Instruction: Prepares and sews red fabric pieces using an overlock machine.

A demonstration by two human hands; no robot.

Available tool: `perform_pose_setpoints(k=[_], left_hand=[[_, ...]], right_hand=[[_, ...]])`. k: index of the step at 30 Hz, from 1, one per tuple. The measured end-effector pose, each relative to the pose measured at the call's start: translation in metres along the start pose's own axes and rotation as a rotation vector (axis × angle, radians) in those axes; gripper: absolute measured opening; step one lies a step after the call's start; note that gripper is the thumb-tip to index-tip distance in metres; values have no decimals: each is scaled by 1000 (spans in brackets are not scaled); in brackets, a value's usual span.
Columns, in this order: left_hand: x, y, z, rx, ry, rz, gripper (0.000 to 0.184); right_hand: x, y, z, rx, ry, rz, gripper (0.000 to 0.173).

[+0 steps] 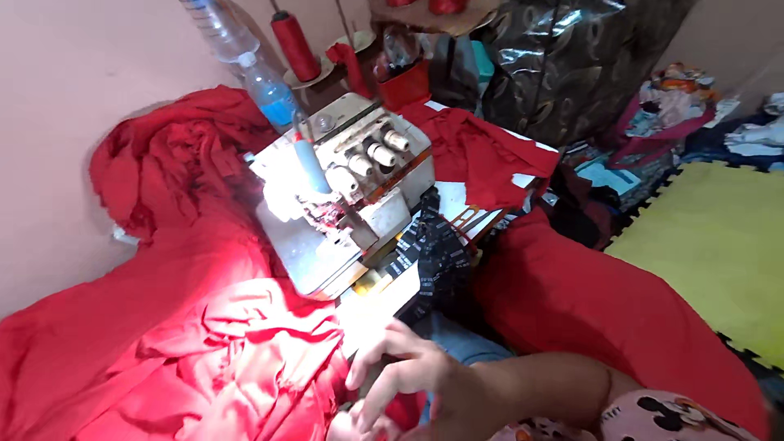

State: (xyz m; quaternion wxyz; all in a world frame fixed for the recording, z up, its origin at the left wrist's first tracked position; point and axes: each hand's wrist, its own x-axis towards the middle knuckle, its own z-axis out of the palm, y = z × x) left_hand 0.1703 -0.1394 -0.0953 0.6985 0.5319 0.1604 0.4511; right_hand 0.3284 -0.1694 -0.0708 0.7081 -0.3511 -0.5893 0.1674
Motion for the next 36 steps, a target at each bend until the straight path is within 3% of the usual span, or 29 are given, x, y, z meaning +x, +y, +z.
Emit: perform_pose_setpoints(k=[3, 6, 9, 11, 12, 14, 16, 18, 20, 24, 27, 29, 36], left_hand=[[10, -9, 13, -68, 86, -9, 14], [27, -12, 15, 85, 111, 150, 14], [36, 0, 6, 231, 128, 161, 11], [41, 14, -4, 235, 38, 118, 13], [45, 21, -10, 257, -55, 126, 18], [52, 39, -23, 503, -288, 216, 26], [56, 58, -26, 863, -408, 333, 36], [57, 68, -23, 1266, -395, 463, 32], [60, 73, -23, 1430, -389, 480, 19], [64, 81, -32, 1325, -352, 364, 12], [65, 82, -37, 1150, -337, 294, 15], [67, 81, -40, 1048, -331, 247, 14], [64, 83, -36, 811, -237, 99, 23]], right_hand=[[-1, 8, -6, 11, -91, 60, 30], [4, 16, -13, 24, -189, 101, 26], [10, 17, -19, 295, -265, 248, 19], [19, 17, -24, 535, -300, 391, 1], [23, 17, -27, 620, -322, 445, 9], [31, 18, -32, 716, -373, 496, 18], [37, 20, -37, 691, -417, 457, 18], [42, 20, -41, 465, -453, 329, 16], [46, 19, -43, 154, -497, 158, 16], [48, 15, -45, -326, -585, 6, 21], [46, 16, -44, -490, -530, -39, 23], [46, 20, -45, -411, -494, -19, 18], [51, 29, -45, -39, -413, 61, 28]])
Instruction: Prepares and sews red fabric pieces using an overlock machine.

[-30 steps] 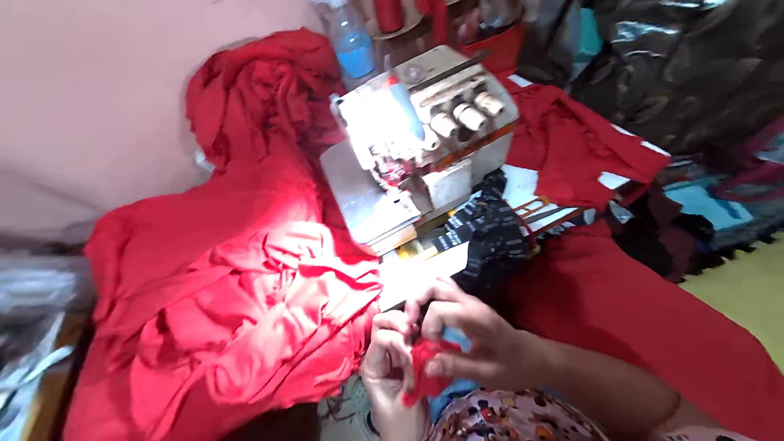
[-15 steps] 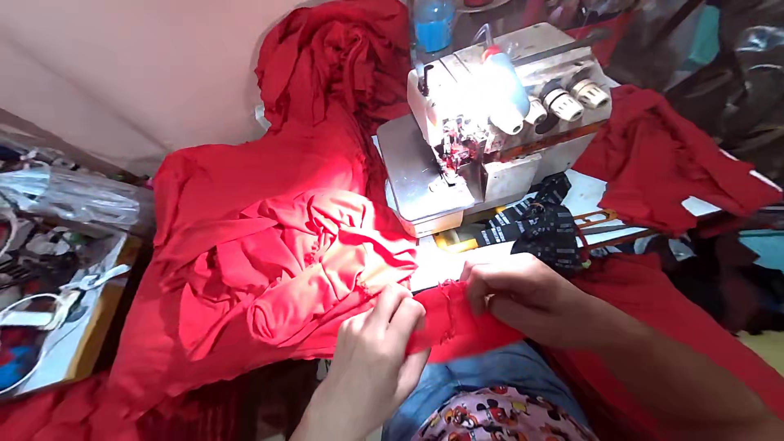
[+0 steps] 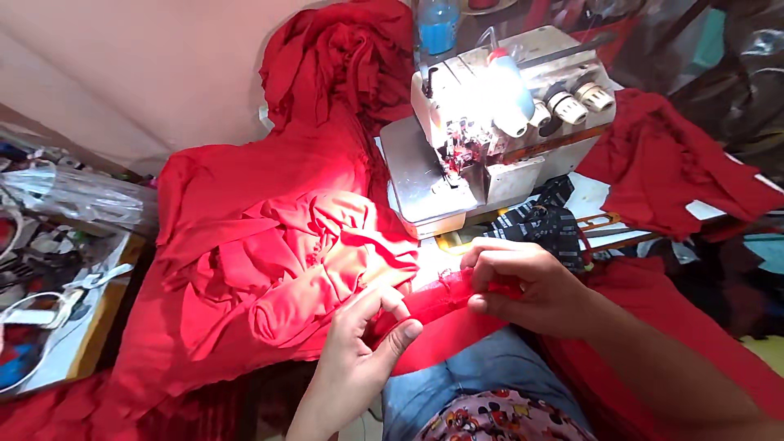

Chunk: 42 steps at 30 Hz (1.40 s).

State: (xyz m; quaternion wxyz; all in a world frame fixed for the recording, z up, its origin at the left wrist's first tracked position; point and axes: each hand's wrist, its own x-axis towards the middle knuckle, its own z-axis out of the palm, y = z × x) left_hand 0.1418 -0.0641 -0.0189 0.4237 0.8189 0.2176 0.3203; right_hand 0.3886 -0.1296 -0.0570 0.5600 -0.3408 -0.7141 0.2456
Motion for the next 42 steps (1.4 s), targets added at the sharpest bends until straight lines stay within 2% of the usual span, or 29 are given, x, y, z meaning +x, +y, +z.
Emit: perform_pose_setpoints(k=[7, 11, 16, 18, 20, 22, 24, 26, 28, 31, 32, 33, 34, 35, 38, 39, 42], left_hand=[[-11, 15, 12, -85, 108, -93, 14], [-19, 23, 11, 36, 119, -21, 17], [-22, 29, 9, 273, 129, 85, 21], [-19, 29, 7, 346, 65, 74, 25], [-14, 25, 4, 362, -7, 26, 32], [-13, 12, 1, 275, -54, -2, 37], [-17, -2, -4, 128, -89, -14, 33], [-19, -8, -7, -16, -102, -24, 27], [-18, -10, -7, -157, -102, -39, 23], [-16, -13, 1, -437, -90, -197, 25], [-15, -14, 6, -538, -89, -283, 17], [-15, -16, 11, -615, -130, -346, 10], [-15, -20, 15, -695, -191, -379, 17], [-15, -24, 21, -783, -241, -397, 22], [-16, -33, 31, -921, -330, -332, 13], [-17, -31, 34, -911, -271, -302, 10], [-16, -21, 47, -651, 122, -243, 13]], right_hand=[[1, -4, 5, 138, 68, 33, 21], [2, -11, 6, 156, 59, 79, 21], [-1, -13, 3, -60, -125, 135, 26], [-2, -6, 1, -117, -221, 89, 23], [-3, 2, 1, -60, -276, 78, 24], [-4, 9, 3, 90, -297, 116, 25], [-6, 9, 6, 269, -267, 205, 22], [-6, 6, 13, 429, -168, 304, 19], [-7, 5, 23, 489, -69, 312, 21], [-5, 3, 33, 385, -9, 214, 22], [-4, 2, 33, 316, -17, 171, 23], [-2, 2, 31, 258, -34, 129, 23], [-1, 3, 30, 213, -50, 97, 24], [1, 5, 28, 188, -66, 75, 23], [2, 10, 26, 141, -91, 81, 23], [-1, 12, 27, 97, -60, 95, 27], [-15, 17, 36, 3, 177, 156, 34]])
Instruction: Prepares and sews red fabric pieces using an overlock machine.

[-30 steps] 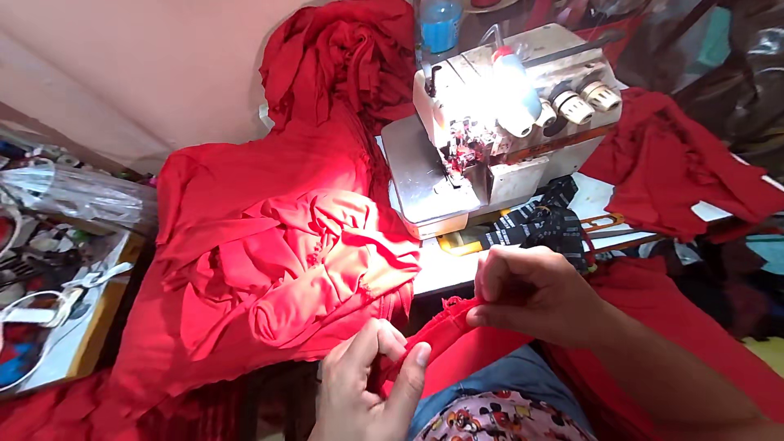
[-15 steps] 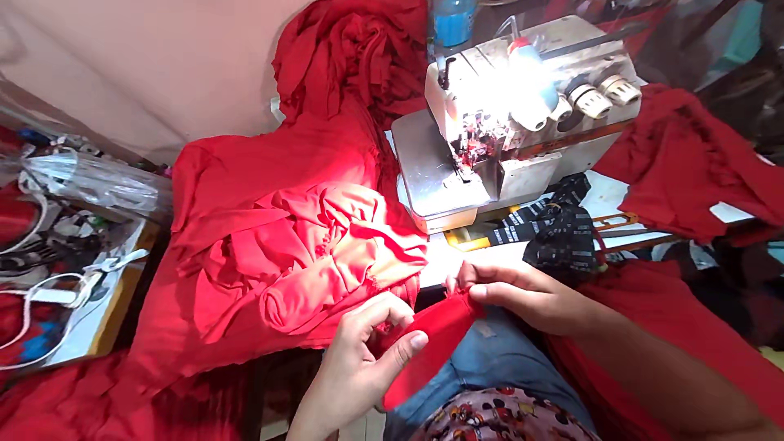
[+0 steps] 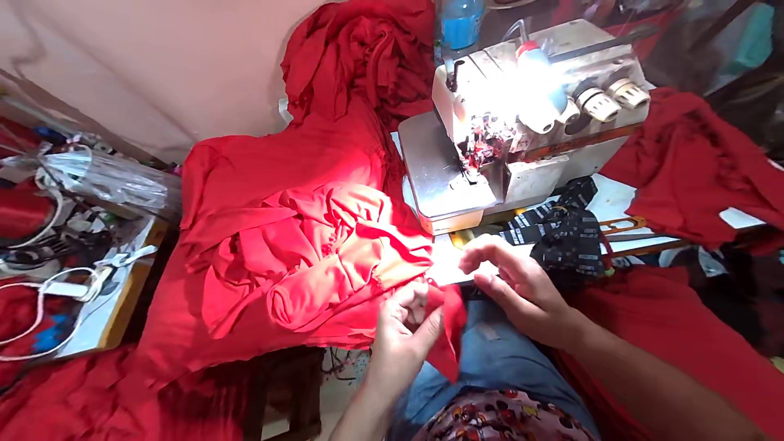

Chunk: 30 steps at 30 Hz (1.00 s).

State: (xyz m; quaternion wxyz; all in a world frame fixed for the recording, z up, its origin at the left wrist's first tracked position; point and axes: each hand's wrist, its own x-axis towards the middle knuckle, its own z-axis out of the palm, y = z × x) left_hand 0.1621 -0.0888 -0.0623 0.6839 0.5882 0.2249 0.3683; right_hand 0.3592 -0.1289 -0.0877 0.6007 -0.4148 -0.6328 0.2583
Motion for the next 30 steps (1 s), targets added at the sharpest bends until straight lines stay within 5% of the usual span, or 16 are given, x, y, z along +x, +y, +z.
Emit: perform_pose_setpoints(k=[5, 9, 13, 18, 20, 22, 25, 27, 30], left_hand=[[2, -17, 14, 487, 320, 293, 8], [-1, -29, 14, 849, 407, 447, 27], [-9, -33, 15, 897, 417, 459, 20], [-15, -38, 3, 781, 383, 540, 25], [-8, -34, -1, 627, 290, 466, 30], [0, -29, -1, 244, 59, 215, 49], [12, -19, 6, -274, -146, -106, 38], [18, -13, 3, -392, -287, -49, 34], [24, 0, -14, -152, -450, 143, 40]], right_hand=[[-28, 3, 34, 170, 115, 127, 39], [-28, 0, 46, 145, 156, 129, 40], [-20, -5, 42, 335, 155, 249, 22], [-9, -11, 14, 598, -25, 318, 26], [-1, -14, 2, 654, -173, 332, 27], [7, -20, -7, 678, -304, 365, 26], [18, -30, -18, 692, -413, 375, 23], [21, -33, -29, 688, -458, 365, 22], [22, -32, -46, 677, -519, 320, 23]])
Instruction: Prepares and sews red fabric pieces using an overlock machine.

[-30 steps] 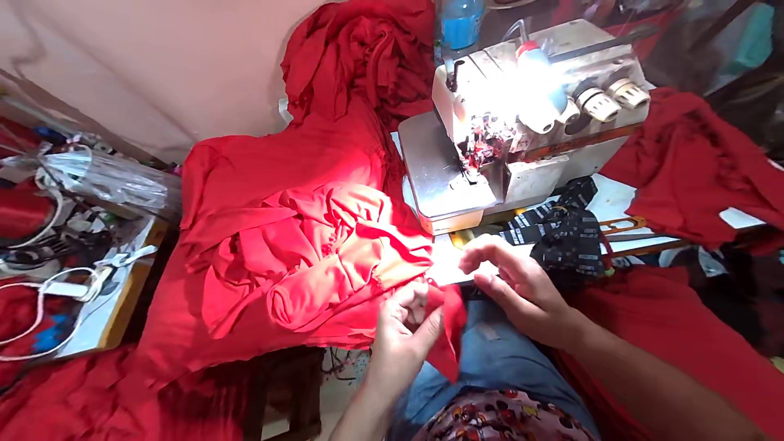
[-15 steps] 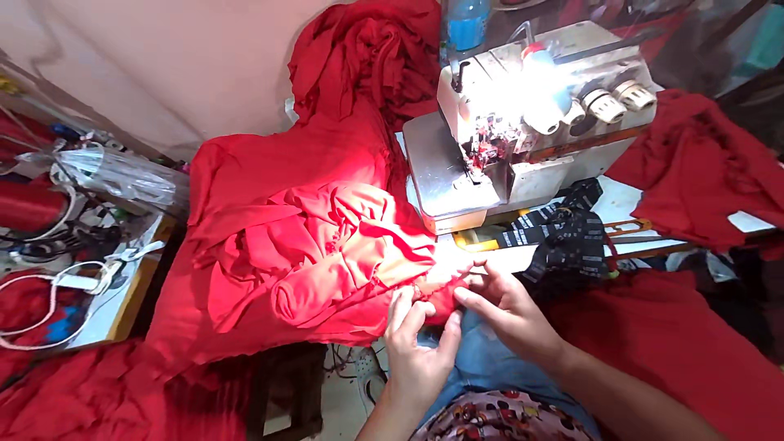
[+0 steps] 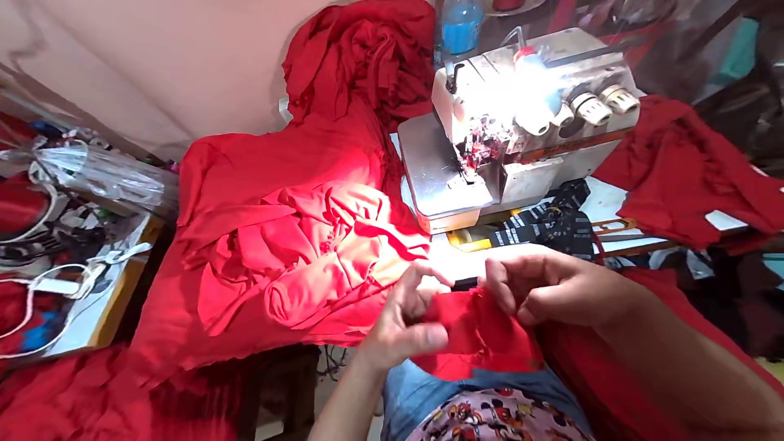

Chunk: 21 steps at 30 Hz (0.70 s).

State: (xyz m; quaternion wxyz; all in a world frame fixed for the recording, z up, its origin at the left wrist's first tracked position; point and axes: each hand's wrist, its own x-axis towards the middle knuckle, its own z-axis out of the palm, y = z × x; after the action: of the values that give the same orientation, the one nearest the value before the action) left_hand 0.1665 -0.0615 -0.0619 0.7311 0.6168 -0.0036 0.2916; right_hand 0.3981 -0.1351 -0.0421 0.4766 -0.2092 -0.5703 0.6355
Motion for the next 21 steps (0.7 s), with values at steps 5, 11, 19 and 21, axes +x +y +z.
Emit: perform_pose_setpoints(k=[5, 11, 19, 21], left_hand=[[-3, 31, 13, 1283, -40, 157, 30], [-2, 54, 10, 1325, -13, 121, 15], [3, 52, 7, 962, 72, 136, 27], [2, 49, 6, 875, 130, 103, 26]], right_hand=[[-2, -12, -5, -440, -6, -175, 15], [0, -17, 8, -1088, 48, -239, 20], [3, -7, 9, -915, 188, -384, 14], [6, -7, 7, -842, 199, -391, 17]])
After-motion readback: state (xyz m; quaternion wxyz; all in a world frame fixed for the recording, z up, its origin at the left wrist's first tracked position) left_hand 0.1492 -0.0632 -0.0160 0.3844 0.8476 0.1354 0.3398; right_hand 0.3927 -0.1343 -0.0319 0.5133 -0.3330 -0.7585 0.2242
